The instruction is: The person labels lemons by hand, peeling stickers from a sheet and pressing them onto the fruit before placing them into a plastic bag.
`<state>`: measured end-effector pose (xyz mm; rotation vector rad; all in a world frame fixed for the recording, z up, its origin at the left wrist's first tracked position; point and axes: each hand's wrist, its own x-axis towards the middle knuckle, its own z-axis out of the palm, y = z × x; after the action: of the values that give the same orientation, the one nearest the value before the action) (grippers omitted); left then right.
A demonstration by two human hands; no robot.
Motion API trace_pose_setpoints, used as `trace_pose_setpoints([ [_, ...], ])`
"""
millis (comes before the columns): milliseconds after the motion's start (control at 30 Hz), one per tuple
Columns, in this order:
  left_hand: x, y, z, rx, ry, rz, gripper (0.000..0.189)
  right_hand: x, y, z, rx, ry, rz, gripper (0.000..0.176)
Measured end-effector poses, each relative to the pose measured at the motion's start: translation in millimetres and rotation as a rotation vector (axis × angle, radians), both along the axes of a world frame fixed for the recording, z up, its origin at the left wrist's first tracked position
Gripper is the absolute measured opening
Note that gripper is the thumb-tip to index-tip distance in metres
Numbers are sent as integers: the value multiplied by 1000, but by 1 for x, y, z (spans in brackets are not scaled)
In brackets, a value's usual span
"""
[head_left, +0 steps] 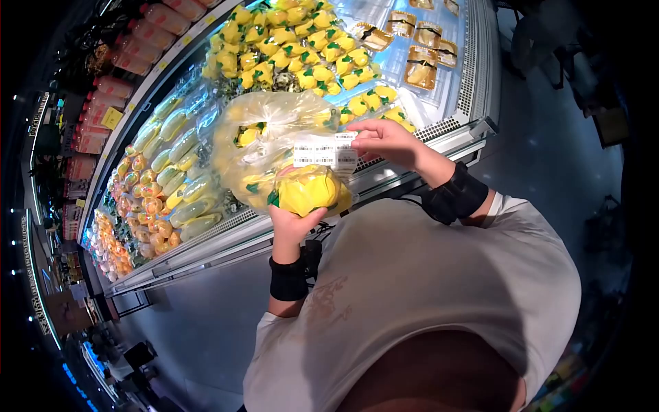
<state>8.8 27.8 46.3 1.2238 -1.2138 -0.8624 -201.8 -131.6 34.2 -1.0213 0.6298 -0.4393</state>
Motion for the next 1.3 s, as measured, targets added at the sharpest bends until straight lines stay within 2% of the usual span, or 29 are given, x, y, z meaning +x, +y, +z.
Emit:
trace_pose_setpoints([
  [133, 2, 0, -8, -23, -73, 25, 76, 2, 2, 0, -62, -67, -70, 45],
  [167, 1, 0, -5, -27, -160, 9, 76, 3, 3, 0, -66, -71, -76, 48],
  [300, -7, -4, 1, -113, -306, 4, 73, 5, 2, -3, -105, -102, -146, 47],
  [400, -11, -4, 5, -95, -347, 19, 69, 4, 0, -5, -138, -95, -168, 42],
  [467, -11, -4, 3, -101, -365, 9, 70, 3, 3, 2, -172, -45, -178, 30],
  [600, -15, -3, 5, -98, -489, 0, 71, 2, 6, 3, -314, 60, -209, 32],
  [700, -18, -2, -1, -44, -526, 17, 72, 2, 10, 10, -420, 154, -276, 24],
  [733, -19, -1, 0, -42, -525, 19, 72, 2, 11, 13, -485, 221, -295, 24],
  [800, -22, 1, 2, 167, -348, 16, 73, 1, 11, 15, -551, 287, -312, 24],
  [833, -23, 1, 2, 168, -348, 18, 73, 0, 11, 15, -571, 290, -325, 24],
  [900, -24, 1, 1, 195, -536, -19, 72, 0, 10, 14, -591, 292, -338, 23],
  [1033, -29, -1, 7, 200, -543, 6, 71, -1, 10, 16, -621, 340, -329, 23],
  [1100, -28, 0, 4, 190, -419, -11, 70, -1, 11, 16, -662, 376, -317, 23],
  [1300, -34, 0, 8, 241, -319, 17, 65, -1, 13, 19, -700, 376, -369, 20],
])
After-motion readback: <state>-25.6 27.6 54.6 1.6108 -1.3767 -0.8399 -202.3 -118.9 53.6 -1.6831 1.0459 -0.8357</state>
